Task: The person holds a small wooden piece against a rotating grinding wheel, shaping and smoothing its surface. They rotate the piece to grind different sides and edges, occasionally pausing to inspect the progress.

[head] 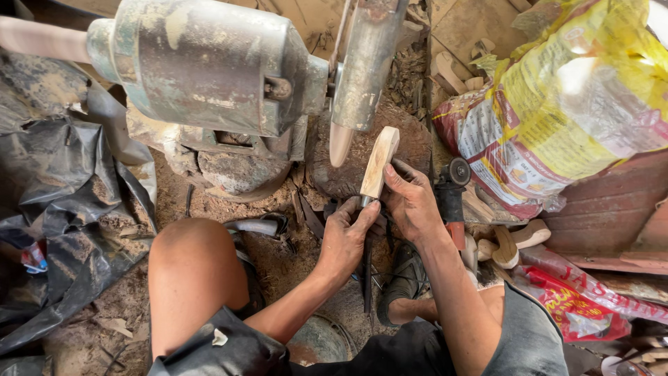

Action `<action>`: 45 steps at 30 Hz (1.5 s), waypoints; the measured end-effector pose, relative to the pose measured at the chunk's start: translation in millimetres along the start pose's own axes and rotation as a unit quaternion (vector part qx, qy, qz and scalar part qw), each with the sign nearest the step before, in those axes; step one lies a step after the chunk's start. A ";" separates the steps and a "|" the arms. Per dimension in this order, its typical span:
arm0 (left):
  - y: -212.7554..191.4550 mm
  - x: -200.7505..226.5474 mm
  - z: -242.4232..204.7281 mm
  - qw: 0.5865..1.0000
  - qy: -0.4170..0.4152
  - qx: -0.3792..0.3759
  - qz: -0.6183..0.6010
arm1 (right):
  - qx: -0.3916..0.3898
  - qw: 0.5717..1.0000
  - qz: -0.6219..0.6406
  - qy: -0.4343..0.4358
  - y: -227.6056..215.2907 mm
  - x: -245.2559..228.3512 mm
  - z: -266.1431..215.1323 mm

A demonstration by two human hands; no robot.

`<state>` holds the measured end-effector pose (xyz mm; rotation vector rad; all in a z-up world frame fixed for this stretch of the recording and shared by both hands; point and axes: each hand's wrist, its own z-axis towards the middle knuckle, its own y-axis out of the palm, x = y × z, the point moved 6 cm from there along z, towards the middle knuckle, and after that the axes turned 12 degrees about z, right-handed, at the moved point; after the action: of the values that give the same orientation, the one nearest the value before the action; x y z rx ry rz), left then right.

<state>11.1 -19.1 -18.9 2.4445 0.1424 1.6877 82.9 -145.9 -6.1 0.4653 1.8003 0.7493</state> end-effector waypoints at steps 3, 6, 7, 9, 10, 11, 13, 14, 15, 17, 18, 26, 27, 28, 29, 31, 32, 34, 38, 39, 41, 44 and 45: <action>-2.9 2.2 4.2 0.999 -0.004 0.038 0.008 | -0.010 1.000 0.014 0.013 8.0 0.6 6.6; -6.8 4.5 10.4 0.998 0.013 0.067 -0.008 | -0.011 0.999 0.007 0.034 14.2 0.1 16.4; -7.7 3.5 12.5 0.997 0.008 0.071 -0.021 | -0.019 0.999 0.004 0.037 16.8 0.6 19.7; -9.8 1.3 16.7 0.996 -0.003 0.078 -0.049 | -0.033 0.999 -0.004 0.043 20.1 1.0 25.1; -11.4 0.0 17.7 0.994 -0.006 0.079 -0.070 | -0.037 0.998 -0.008 0.049 20.9 2.3 27.7; -12.3 -0.8 19.6 0.993 -0.009 0.077 -0.092 | -0.041 0.998 -0.012 0.054 21.5 3.6 30.6; -15.1 1.9 22.6 0.991 0.015 0.087 -0.099 | -0.035 0.998 -0.011 0.053 21.3 5.4 36.0; -16.5 5.9 24.6 0.991 0.041 0.099 -0.085 | -0.026 0.999 -0.006 0.047 21.2 6.7 39.0; -18.2 10.1 25.7 0.989 0.068 0.110 -0.071 | -0.017 0.999 -0.001 0.041 21.4 7.2 41.7; -18.2 5.9 27.4 0.991 0.023 0.098 -0.087 | -0.013 0.999 -0.007 0.037 23.2 7.9 44.6; -18.4 3.7 28.5 0.991 0.001 0.093 -0.095 | -0.012 0.999 -0.010 0.035 23.9 8.3 45.8; -18.8 3.0 40.3 0.984 0.005 0.075 -0.162 | -0.006 1.000 -0.017 0.019 27.5 9.8 52.6; -18.8 2.4 41.6 0.983 0.003 0.074 -0.170 | -0.002 1.000 -0.018 0.015 27.4 10.1 54.0; -18.7 2.3 42.7 0.982 0.004 0.072 -0.173 | -0.002 1.000 -0.024 0.009 27.5 9.6 54.7; -18.6 2.4 43.5 0.982 0.005 0.070 -0.175 | -0.002 1.000 -0.030 0.002 27.6 9.3 55.2; -18.5 2.2 44.8 0.982 0.001 0.070 -0.178 | 0.001 0.999 -0.037 -0.006 27.0 9.0 57.1; -18.9 1.8 45.8 0.981 -0.004 0.073 -0.177 | 0.005 0.999 -0.039 -0.007 26.2 9.5 58.7; -18.2 0.7 46.1 0.982 -0.004 0.073 -0.173 | 0.001 0.999 -0.035 -0.004 22.7 9.7 58.2; -20.1 -6.2 40.4 0.993 -0.010 0.074 -0.088 | 0.004 1.000 0.030 0.007 13.4 11.0 56.6; -19.9 -10.9 36.7 0.996 -0.020 0.074 -0.050 | 0.015 0.998 0.057 0.008 10.0 10.5 56.4; -15.8 -21.1 27.2 0.998 -0.021 0.056 0.010 | 0.006 0.996 0.084 -0.006 6.8 5.2 53.1; -18.8 -29.4 24.9 0.992 0.013 0.054 0.113 | -0.030 0.996 0.088 -0.019 8.1 -7.4 41.5; -20.8 -30.6 24.2 0.987 0.029 0.058 0.149 | -0.044 0.995 0.084 -0.021 10.3 -10.3 36.2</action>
<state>23.2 -6.0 -59.4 2.6092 -0.1300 1.9210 119.9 -135.3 0.0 0.5740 1.6962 0.9255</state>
